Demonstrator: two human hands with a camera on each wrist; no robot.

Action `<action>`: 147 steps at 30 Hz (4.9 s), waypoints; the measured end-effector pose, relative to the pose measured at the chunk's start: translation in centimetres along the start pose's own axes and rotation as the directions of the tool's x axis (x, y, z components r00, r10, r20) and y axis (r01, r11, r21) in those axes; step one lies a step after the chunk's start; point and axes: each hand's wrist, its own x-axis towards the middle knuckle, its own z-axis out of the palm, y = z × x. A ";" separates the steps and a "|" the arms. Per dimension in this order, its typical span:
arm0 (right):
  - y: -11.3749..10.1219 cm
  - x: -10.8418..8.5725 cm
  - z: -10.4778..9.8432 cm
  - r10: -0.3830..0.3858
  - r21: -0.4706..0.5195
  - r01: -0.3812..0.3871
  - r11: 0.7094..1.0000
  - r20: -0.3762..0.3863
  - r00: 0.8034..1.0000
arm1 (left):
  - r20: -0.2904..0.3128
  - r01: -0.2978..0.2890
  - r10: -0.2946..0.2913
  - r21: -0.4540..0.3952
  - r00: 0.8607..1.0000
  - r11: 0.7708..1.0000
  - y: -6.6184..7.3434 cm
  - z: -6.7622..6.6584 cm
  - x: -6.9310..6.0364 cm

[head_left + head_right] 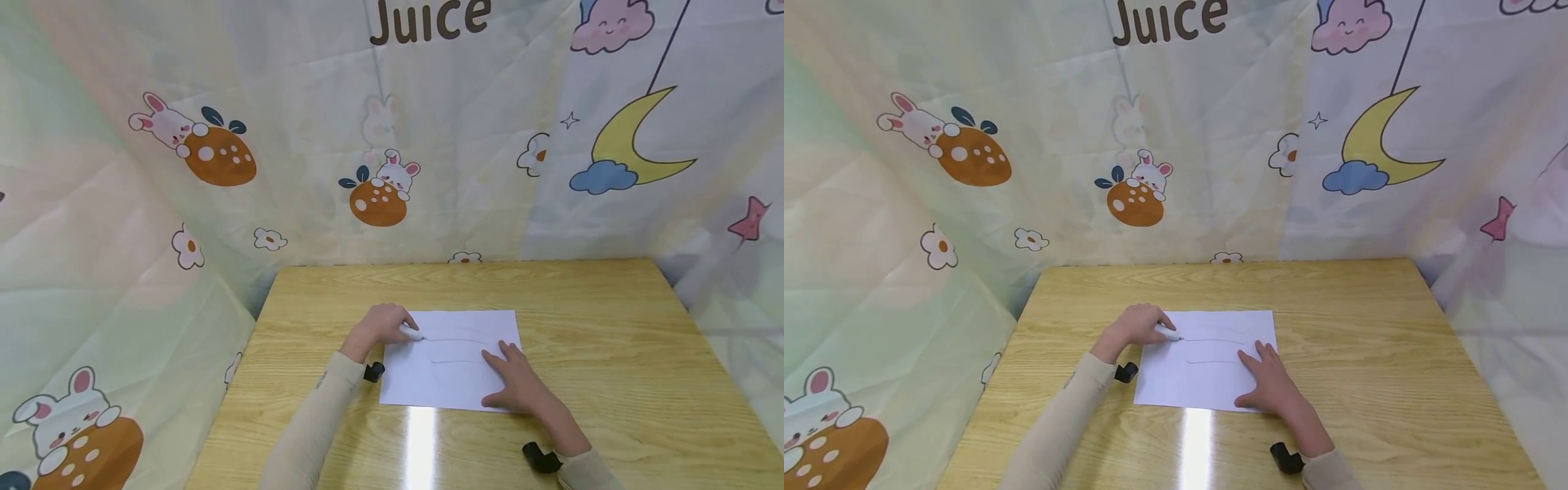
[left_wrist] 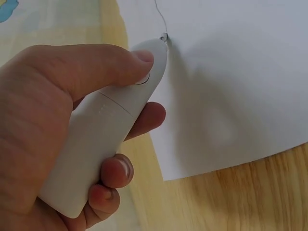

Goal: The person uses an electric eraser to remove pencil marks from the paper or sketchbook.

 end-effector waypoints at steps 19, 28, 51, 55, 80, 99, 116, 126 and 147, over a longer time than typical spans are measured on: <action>-0.6 -0.3 -0.9 -0.001 0.032 0.002 1.000 -0.029 1.000 | -0.018 -0.033 0.034 0.034 0.999 0.999 0.6 -0.2 0.3; -0.1 -0.2 -0.3 0.012 0.023 -0.011 1.000 -0.014 1.000 | 0.004 0.000 0.000 0.003 1.000 1.000 0.0 -0.2 0.0; -0.4 -0.2 -0.6 -0.014 0.040 0.016 0.999 -0.027 1.000 | 0.077 0.033 -0.029 -0.055 0.997 0.998 -0.7 -1.5 0.8; -0.2 0.0 -0.3 -0.016 0.031 0.016 0.999 -0.019 1.000 | 0.083 0.021 -0.018 -0.032 0.996 0.999 -0.6 -1.5 0.7; -0.1 -0.2 -0.5 -0.018 0.028 0.019 0.999 -0.029 0.999 | 0.067 0.021 -0.015 -0.093 0.998 0.995 -0.2 -0.9 0.9; 0.0 -0.1 -0.5 -0.017 0.026 0.017 1.000 -0.023 1.000 | 0.051 0.015 -0.011 -0.072 0.999 0.997 0.1 -0.6 0.7; 0.0 -0.3 -0.1 0.001 0.033 -0.001 0.999 -0.002 1.000 | 0.046 0.053 -0.050 -0.066 0.998 0.996 0.3 -0.2 0.2; 0.2 -0.2 0.1 -0.001 0.024 0.001 1.000 -0.014 1.000 | 0.028 0.069 -0.068 -0.040 0.997 0.997 0.4 -0.1 0.2; 0.0 -0.3 -0.4 -0.020 0.036 0.021 0.999 -0.032 0.999 | 0.030 0.042 -0.039 -0.073 0.999 0.996 0.5 -0.4 0.6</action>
